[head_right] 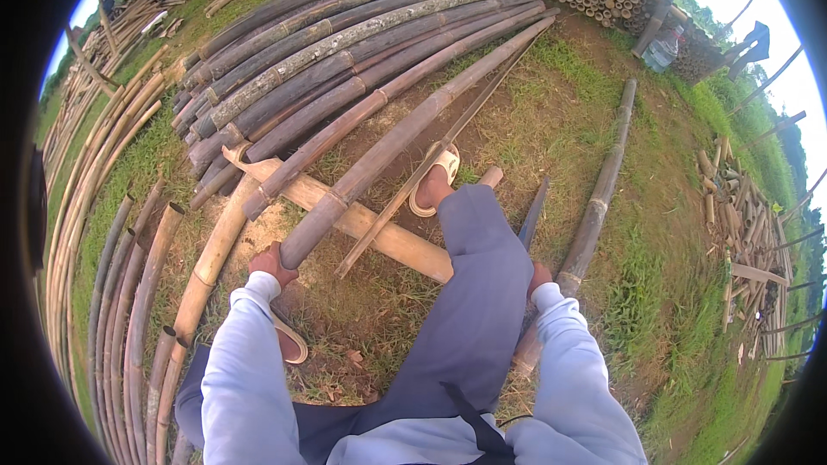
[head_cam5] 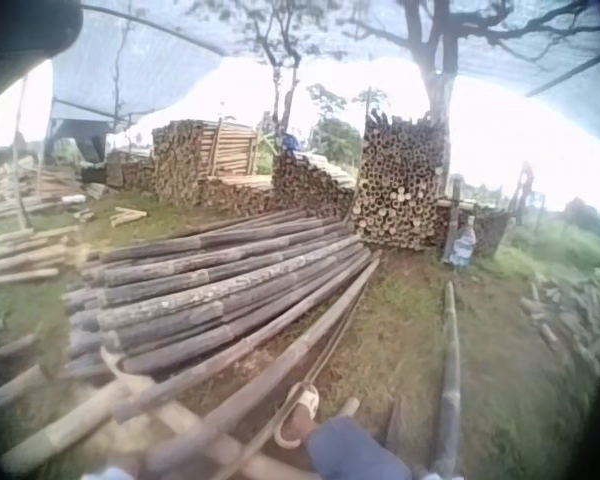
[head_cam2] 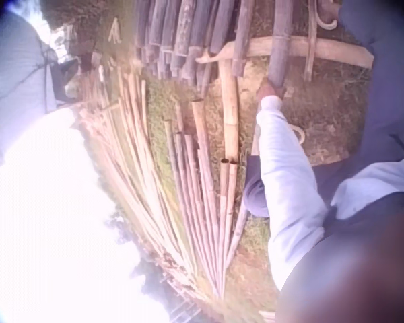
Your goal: The person sits on the ground and uses a hand saw to cut long bamboo poles into shorter sections. They position each pole on a wooden support, saw through it, and then move the cut pieces aside to continue with the next pole.
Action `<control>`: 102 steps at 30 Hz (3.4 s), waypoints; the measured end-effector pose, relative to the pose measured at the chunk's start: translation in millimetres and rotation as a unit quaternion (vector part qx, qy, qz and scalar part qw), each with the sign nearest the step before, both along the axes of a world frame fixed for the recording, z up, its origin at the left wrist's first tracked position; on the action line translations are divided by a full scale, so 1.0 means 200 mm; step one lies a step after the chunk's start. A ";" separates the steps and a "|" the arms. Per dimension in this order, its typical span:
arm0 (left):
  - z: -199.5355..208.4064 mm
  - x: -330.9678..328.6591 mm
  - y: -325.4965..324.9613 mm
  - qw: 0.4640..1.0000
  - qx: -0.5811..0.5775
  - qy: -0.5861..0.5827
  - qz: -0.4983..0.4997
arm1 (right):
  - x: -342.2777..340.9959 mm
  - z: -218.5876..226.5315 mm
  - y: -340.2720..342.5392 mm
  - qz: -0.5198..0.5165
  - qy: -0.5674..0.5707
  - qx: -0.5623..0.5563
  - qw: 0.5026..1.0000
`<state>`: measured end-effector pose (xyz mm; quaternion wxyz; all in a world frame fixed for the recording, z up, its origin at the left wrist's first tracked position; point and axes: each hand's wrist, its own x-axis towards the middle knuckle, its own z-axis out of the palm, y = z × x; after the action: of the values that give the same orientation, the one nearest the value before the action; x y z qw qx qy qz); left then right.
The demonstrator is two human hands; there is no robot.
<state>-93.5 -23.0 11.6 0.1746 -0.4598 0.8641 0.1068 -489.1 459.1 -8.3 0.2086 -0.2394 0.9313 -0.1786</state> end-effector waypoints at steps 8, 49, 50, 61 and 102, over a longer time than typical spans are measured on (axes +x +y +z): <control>0.90 0.40 -0.16 0.982 -0.172 0.035 -0.065 | -0.28 0.65 -1.12 -0.045 -0.166 -0.420 0.891; 1.33 -0.78 -0.73 0.835 -0.406 0.349 -0.130 | 0.15 1.21 -0.85 0.024 -0.191 -0.520 0.832; 1.33 -0.75 -0.64 0.830 -0.376 0.360 -0.201 | 0.15 1.22 -0.80 -0.045 -0.171 -0.518 0.837; 1.10 0.87 -0.27 0.972 -0.090 0.201 0.080 | 0.30 1.18 -0.80 0.016 -0.183 -0.571 0.800; 0.88 1.12 1.40 0.700 -0.176 0.487 0.492 | 2.11 -0.55 -2.59 0.728 0.175 0.071 0.659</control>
<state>130.3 257.6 188.4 -0.4319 -0.7257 0.4825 0.2325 -67.8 -59.5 -118.1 0.1215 -0.8522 0.4887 0.1422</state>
